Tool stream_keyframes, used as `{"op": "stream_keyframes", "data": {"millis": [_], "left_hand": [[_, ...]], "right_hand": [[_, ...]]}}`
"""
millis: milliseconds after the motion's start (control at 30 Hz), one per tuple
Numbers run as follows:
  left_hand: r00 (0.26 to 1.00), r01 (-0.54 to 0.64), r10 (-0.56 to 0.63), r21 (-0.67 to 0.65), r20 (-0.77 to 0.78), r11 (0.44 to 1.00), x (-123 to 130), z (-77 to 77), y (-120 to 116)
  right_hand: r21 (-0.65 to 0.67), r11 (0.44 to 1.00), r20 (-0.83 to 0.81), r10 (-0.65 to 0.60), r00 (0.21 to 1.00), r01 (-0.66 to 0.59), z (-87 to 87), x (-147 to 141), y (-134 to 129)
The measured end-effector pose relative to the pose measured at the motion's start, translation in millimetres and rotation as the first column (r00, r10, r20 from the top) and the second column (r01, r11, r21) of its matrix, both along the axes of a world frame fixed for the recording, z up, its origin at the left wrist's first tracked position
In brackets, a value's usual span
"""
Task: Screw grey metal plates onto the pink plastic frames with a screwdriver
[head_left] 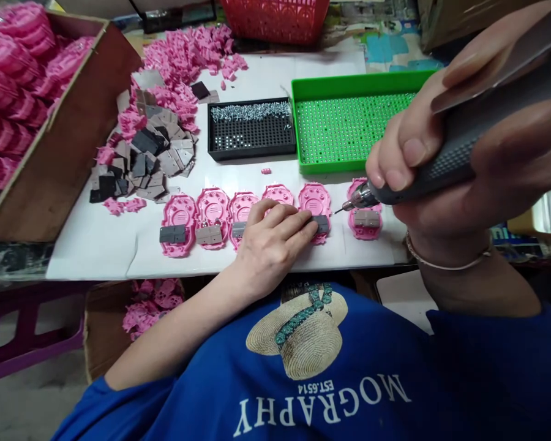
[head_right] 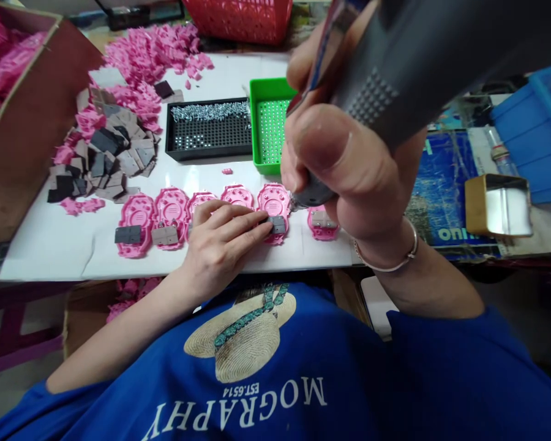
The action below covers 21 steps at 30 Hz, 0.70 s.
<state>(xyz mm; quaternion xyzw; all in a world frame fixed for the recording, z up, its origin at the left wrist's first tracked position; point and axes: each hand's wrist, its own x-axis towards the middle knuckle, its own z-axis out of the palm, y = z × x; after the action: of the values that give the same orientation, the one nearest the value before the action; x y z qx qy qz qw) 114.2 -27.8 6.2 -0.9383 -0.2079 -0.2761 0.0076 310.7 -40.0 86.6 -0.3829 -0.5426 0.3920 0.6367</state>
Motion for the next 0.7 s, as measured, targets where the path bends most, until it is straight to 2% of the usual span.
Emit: {"op": "stream_keyframes", "data": {"millis": [200, 400, 500, 567, 700], "left_hand": [[1.000, 0.001, -0.001, -0.013, -0.003, 1.000, 0.7, -1.0, -0.8], [1.000, -0.006, 0.006, -0.011, -0.005, 1.000, 1.3, -1.8, -0.8], [1.000, -0.003, 0.003, -0.011, 0.001, 1.000, 1.9, -2.5, -0.7], [1.000, -0.007, 0.007, -0.012, 0.001, 1.000, 1.9, -2.8, -0.8], [1.000, -0.014, 0.014, -0.018, -0.006, 1.000, 1.5, -3.0, -1.4]], "right_hand": [[0.024, 0.997, -0.001, -0.075, 0.997, 0.075, 0.4, -4.1, -0.4], [-0.109, 0.990, -0.086, -0.097, 0.992, 0.087, -3.5, -3.4, -1.6], [-0.047, 0.995, -0.085, -0.090, 0.992, 0.086, -8.9, -4.6, 1.4], [0.027, 0.997, -0.142, -0.069, 0.987, 0.073, -11.1, -7.6, 4.1], [0.007, 0.998, -0.193, -0.064, 0.979, 0.066, -11.7, -12.8, 6.0]]}}
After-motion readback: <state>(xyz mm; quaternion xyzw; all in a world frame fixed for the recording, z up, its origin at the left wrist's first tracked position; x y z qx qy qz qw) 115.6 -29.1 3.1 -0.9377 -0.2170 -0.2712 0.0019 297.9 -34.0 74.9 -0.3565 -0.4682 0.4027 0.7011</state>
